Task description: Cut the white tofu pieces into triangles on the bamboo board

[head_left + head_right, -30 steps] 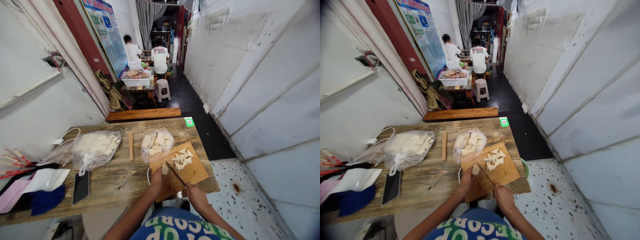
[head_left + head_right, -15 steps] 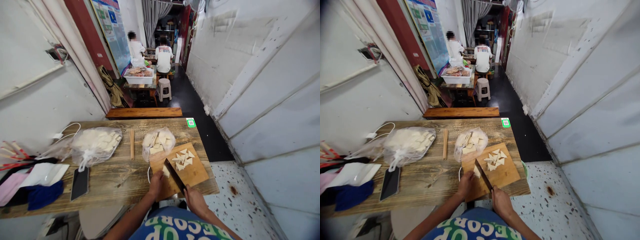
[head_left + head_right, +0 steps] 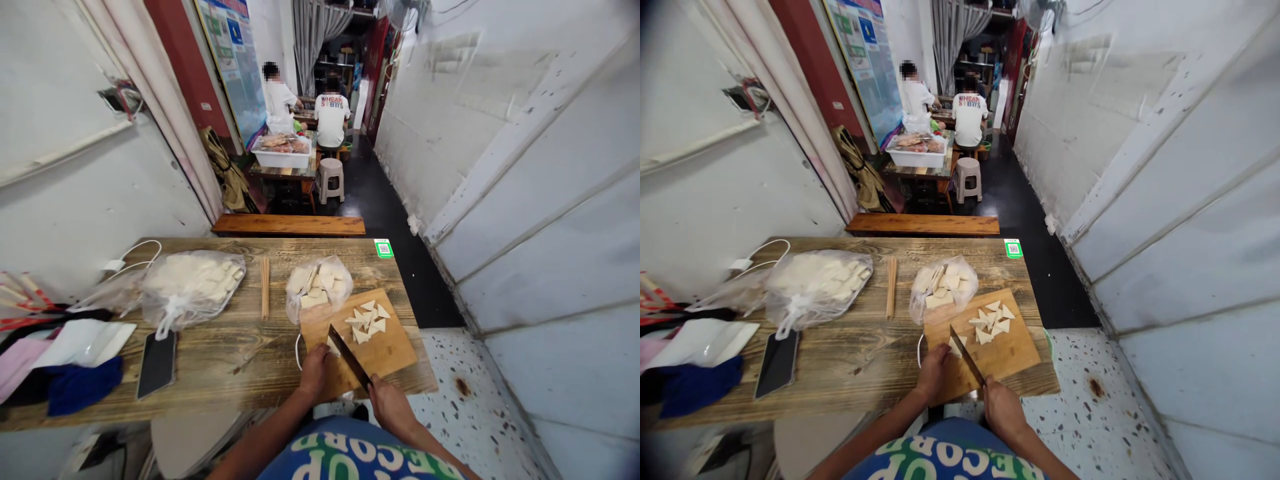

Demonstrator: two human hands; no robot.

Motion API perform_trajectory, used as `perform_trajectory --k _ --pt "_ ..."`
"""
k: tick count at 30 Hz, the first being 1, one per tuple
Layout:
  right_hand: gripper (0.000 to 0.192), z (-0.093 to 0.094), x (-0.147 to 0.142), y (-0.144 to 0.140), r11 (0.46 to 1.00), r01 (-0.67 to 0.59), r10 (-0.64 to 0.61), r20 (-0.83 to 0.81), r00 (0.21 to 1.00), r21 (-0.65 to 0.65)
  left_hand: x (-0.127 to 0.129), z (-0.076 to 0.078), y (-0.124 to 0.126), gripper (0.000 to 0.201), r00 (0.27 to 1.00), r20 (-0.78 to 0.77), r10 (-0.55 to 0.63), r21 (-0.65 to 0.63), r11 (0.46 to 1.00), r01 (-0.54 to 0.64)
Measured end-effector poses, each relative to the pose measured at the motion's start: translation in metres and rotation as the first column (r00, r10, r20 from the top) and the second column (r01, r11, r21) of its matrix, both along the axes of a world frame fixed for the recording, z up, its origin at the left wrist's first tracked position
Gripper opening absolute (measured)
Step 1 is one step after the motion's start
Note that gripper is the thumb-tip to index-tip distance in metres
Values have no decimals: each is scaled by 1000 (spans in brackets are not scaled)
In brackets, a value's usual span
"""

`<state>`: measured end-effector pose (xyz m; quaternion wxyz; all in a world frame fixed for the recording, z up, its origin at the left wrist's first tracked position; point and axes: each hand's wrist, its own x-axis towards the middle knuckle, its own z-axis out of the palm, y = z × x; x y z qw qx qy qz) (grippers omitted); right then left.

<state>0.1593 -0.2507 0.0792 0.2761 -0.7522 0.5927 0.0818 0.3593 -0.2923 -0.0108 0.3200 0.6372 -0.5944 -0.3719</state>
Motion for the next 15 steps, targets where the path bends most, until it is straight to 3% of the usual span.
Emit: perform_trajectory --k 8,15 --pt "29 -2 4 -2 999 -1 2 -36 999 42 3 -9 2 20 998 63 -15 -81 997 20" --pt "28 -14 13 -9 998 -20 25 -89 996 56 4 -13 -1 20 995 99 -19 -64 998 26"
